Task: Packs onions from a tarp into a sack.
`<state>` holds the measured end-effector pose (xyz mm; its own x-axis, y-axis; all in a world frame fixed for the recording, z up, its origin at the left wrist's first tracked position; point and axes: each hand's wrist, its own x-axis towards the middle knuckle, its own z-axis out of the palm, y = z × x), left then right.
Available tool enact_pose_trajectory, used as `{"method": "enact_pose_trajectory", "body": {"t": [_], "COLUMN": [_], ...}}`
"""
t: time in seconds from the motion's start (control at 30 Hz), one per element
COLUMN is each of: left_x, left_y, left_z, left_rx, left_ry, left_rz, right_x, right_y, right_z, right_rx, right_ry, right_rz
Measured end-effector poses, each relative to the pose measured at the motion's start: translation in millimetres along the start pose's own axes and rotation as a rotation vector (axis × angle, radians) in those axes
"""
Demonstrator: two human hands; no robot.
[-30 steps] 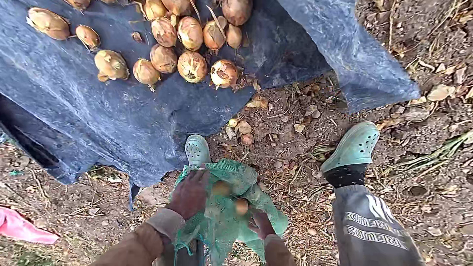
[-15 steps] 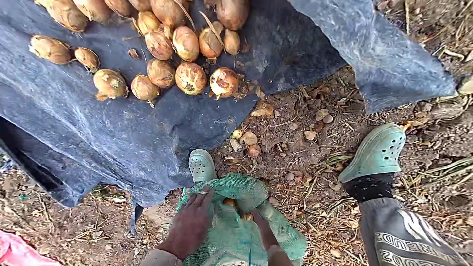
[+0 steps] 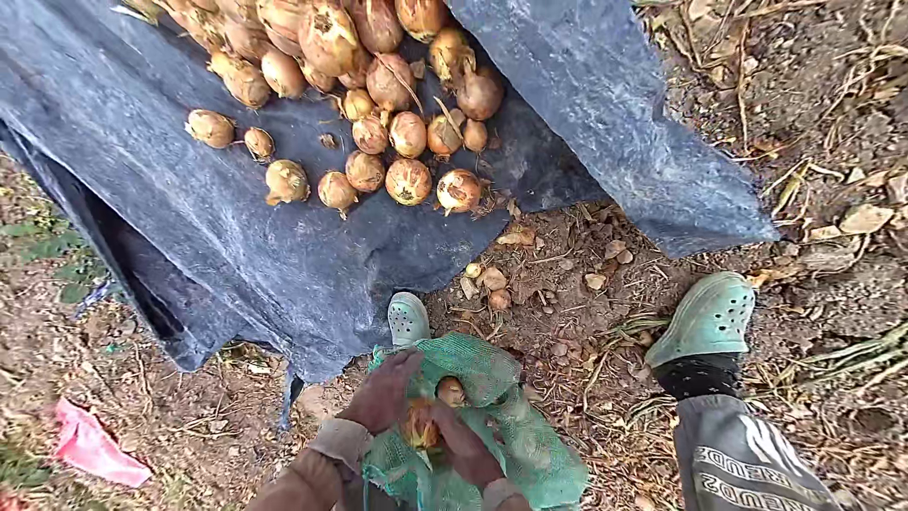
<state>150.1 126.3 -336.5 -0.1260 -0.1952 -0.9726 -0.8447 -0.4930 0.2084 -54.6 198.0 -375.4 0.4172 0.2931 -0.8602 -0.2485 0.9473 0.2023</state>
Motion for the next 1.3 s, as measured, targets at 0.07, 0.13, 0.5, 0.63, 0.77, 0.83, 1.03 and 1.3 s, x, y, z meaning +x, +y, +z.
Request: {"method": "enact_pose_trajectory", "body": {"t": [0.07,0.13,0.5,0.63,0.77,0.83,1.03,1.3], "left_x": [3,9,8,1,-7,-9,-14,-17], "left_y": [0,1,3,-5,-11,-13,-6,-5], "left_z": [-5,-1,16,-2,-4,1,20,14], "left_rx": [0.052,0.102,0.117,0.117,0.121,0.091,0.073,-0.018], "left_ry": [-0.022,0.002,0.206,0.138,0.252,0.296,0.209,0.05], "left_rz": [0.012,0.022,0.011,-0.072,-0.124,-0.134,-0.207,-0.313], "right_x": [12,40,121,86,20,-2,44,82], "right_y": [37,55,56,103,37,-25,-151,-126], "right_z": [-11,-37,-52,-91,-141,-154,-81,-64], "right_rx": [-0.245,-0.569,0.095,-0.683,-1.084,-0.787,-0.862,-0.822], "right_ry": [0.176,0.344,0.759,0.488,0.229,0.433,0.907,1.124], "right_rz": [0.233,0.224,0.141,-0.141,-0.021,-0.22,-0.432,-0.565]}}
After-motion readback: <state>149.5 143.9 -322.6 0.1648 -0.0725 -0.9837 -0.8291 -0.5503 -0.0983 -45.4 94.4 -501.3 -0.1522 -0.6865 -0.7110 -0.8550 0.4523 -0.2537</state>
